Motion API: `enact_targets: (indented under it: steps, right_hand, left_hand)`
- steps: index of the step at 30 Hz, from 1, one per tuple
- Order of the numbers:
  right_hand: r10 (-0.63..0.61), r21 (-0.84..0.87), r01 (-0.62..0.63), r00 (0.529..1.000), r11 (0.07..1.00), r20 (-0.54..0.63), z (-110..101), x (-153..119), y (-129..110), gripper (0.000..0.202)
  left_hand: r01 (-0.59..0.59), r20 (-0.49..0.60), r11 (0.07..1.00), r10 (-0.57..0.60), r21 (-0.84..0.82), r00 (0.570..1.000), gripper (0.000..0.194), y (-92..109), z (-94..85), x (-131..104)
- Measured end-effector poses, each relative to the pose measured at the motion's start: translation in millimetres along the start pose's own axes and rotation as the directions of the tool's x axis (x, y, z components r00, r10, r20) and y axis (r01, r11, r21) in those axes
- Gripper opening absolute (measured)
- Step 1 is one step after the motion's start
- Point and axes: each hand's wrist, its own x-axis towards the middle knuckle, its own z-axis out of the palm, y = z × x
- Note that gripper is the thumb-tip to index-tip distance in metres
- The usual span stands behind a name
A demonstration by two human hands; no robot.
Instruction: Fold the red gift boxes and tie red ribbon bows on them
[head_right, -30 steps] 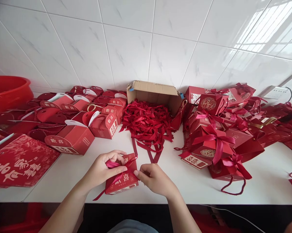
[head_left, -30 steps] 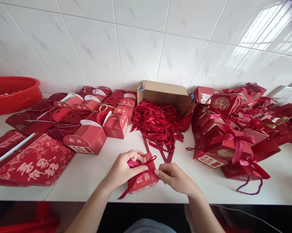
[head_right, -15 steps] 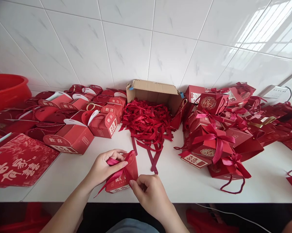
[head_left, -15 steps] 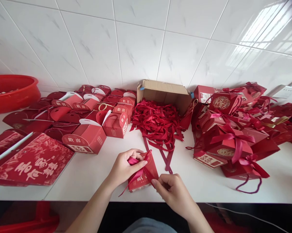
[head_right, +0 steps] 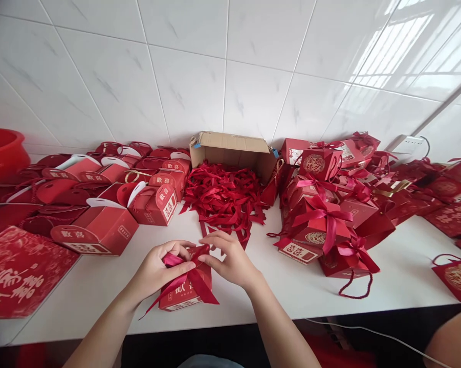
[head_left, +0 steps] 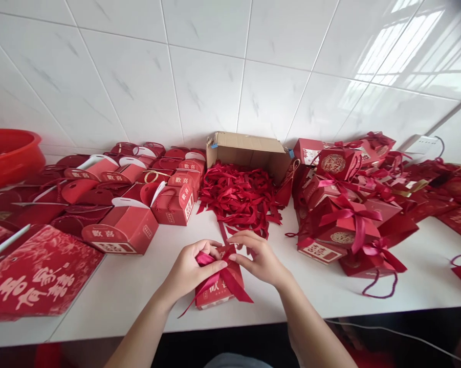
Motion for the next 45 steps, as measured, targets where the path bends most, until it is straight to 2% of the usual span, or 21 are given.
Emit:
enact_targets:
  steps: [2,7,11,22,31,35,37,40,43,45]
  right_hand:
    - [-0.048,0.010,0.049,0.999,0.999,-0.017,2.9,4.1,1.6,0.014]
    - [-0.068,0.070,0.069,0.998,0.995,-0.012,-2.4,-6.7,3.6,0.011]
    - [-0.068,0.108,0.069,0.998,0.992,-0.007,-7.7,-15.8,4.8,0.012]
    - [-0.058,0.038,0.060,0.996,0.997,-0.071,-12.5,-23.0,6.6,0.022]
    - [-0.041,0.042,0.045,0.995,0.998,-0.093,-9.7,-25.6,8.7,0.022]
    - [0.020,0.087,-0.014,0.998,0.996,-0.062,-11.2,-26.7,9.9,0.016]
    - [0.046,0.177,-0.039,0.998,0.983,-0.033,-13.2,-30.2,15.3,0.029]
    - [0.059,0.335,-0.090,0.993,0.938,0.102,-14.8,-39.9,28.8,0.082]
    - [0.117,0.276,-0.202,0.948,0.940,0.295,-10.8,-51.0,39.9,0.132]
    - [0.153,0.191,-0.231,0.924,0.954,0.352,-5.6,-56.2,42.4,0.146]
  left_hand:
    - [-0.001,0.001,1.000,0.001,0.010,1.000,0.020,-0.4,1.5,2.2]
    - [0.011,0.000,1.000,-0.011,0.024,1.000,0.021,-1.3,7.2,7.1]
    - [0.019,0.031,0.999,-0.020,0.033,0.999,0.022,0.9,12.5,9.8]
    - [0.000,0.061,1.000,0.001,-0.002,0.998,0.021,7.1,17.6,7.2]
    - [-0.014,0.086,0.999,0.017,-0.039,0.996,0.019,6.4,14.8,7.2]
    - [-0.035,0.133,0.991,0.052,-0.127,0.990,0.024,6.1,11.7,8.5]
    - [-0.027,0.120,0.981,0.051,-0.194,0.991,0.030,4.4,10.8,8.6]
    - [-0.018,0.085,0.967,0.041,-0.254,0.995,0.035,0.7,9.8,9.1]
    - [0.004,0.063,0.959,0.015,-0.282,0.998,0.043,-3.0,9.1,10.8]
    - [0.057,0.067,0.945,-0.038,-0.322,0.997,0.051,-5.0,9.2,11.9]
